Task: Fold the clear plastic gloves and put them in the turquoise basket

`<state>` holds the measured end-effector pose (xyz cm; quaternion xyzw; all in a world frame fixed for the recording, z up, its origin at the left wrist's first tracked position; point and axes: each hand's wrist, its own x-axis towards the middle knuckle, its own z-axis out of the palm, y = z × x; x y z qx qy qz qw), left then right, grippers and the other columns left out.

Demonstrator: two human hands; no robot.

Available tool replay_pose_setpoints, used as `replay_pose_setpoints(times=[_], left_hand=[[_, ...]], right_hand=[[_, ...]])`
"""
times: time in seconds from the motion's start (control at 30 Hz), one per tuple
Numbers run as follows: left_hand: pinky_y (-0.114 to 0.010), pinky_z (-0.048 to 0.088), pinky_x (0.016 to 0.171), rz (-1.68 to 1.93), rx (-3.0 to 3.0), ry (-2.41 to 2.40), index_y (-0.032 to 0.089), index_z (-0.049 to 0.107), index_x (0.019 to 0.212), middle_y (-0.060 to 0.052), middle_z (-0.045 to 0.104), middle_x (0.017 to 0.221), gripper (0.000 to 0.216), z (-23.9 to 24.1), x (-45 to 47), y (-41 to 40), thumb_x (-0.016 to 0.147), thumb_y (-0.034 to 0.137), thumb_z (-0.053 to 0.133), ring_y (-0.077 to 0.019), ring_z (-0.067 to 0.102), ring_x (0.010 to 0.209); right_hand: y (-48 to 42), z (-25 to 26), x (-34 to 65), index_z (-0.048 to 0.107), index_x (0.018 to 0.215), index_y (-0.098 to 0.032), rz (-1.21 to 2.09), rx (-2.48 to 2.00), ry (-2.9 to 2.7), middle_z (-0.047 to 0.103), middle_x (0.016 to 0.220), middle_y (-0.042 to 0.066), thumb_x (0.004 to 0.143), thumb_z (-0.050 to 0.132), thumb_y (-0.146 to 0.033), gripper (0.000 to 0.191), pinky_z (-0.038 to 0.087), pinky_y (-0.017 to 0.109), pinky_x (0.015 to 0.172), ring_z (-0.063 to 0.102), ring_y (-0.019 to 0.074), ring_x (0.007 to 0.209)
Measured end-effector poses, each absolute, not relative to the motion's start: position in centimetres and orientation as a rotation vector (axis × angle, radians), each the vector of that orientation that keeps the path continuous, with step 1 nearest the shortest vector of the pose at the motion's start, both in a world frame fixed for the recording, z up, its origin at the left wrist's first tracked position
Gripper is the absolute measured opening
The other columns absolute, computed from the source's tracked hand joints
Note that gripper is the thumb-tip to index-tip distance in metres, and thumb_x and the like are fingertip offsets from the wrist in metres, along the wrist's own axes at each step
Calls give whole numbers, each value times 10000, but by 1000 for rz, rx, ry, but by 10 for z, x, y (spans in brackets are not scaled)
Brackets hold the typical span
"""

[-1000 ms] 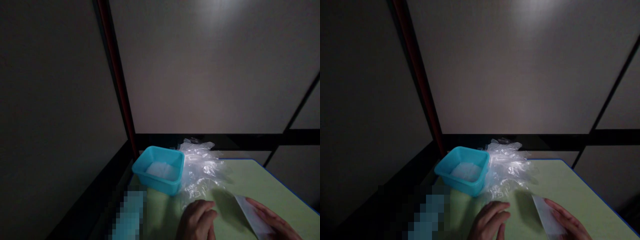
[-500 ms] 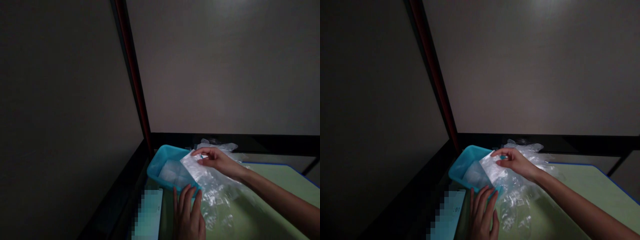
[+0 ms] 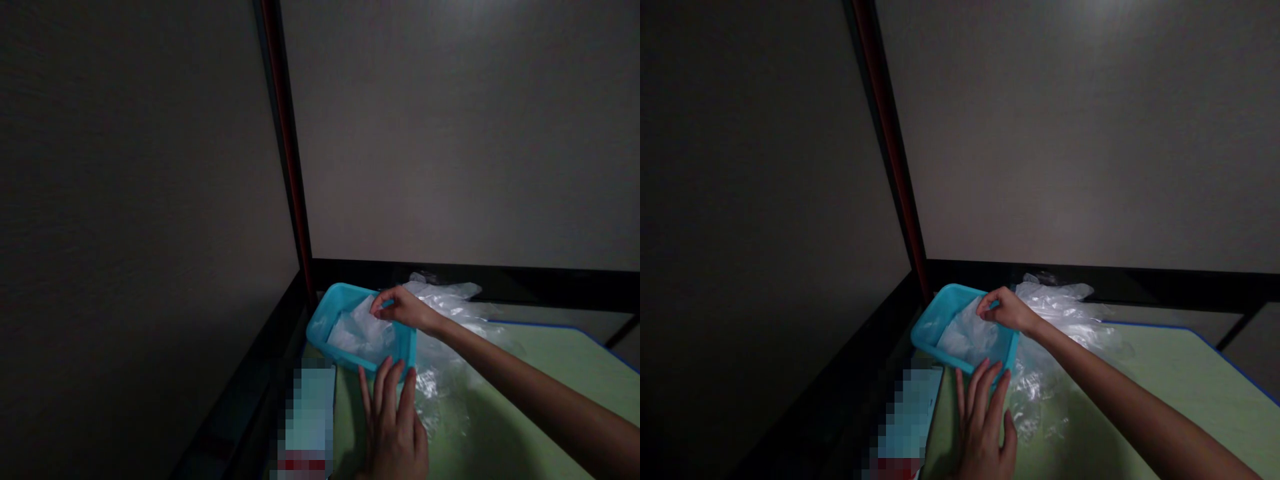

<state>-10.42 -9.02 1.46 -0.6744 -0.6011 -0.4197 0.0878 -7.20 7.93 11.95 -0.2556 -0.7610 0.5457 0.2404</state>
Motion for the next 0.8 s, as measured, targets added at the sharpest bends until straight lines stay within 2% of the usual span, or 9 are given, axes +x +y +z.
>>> replay_pose_setpoints(times=[0.2,0.37,0.43,0.53,0.6,0.8], left_hand=[[-547,-8,1036,-1330,-2075,-1828,200,319,1299,-85,407,1306,660,16,-105,-91,686,-32,396,-264,269,1253],[-525,-58,1041,-1405,-2129,-1833,206,328,1298,-76,378,1330,623,16,-106,-90,716,5,423,-262,246,1264],[-510,-54,1048,-1387,-2126,-1817,199,336,1293,-79,385,1323,613,17,-107,-90,717,8,425,-258,248,1263],[-510,-19,1053,-1343,-2086,-1767,179,351,1279,-91,404,1302,600,17,-107,-89,710,-2,413,-254,255,1260],[-527,16,1050,-1287,-2036,-1745,161,362,1264,-100,416,1287,580,17,-106,-89,711,-11,392,-252,263,1257],[-550,71,1044,-1146,-1979,-1744,138,376,1243,-102,422,1280,550,17,-104,-88,712,-4,374,-249,281,1248]], right_hand=[[64,110,-88,628,560,-161,1682,-935,-1919,575,545,-20,531,621,-59,107,458,245,547,518,109,541],[54,101,-102,608,721,-164,1870,-1138,-1710,594,701,8,653,598,-57,126,503,271,601,553,112,634],[54,99,-105,593,871,-153,1895,-1215,-1673,601,854,38,747,570,-114,132,503,297,654,569,126,719],[55,97,-107,513,1079,-149,1900,-1314,-1673,541,1070,70,847,503,-258,256,480,365,738,559,172,880],[55,96,-109,485,1121,-153,1885,-1363,-1710,520,1110,73,856,489,-302,304,469,390,759,548,189,921],[55,96,-109,477,1132,-152,1714,-1361,-1999,528,1099,76,852,501,-266,303,473,363,757,550,178,918]])
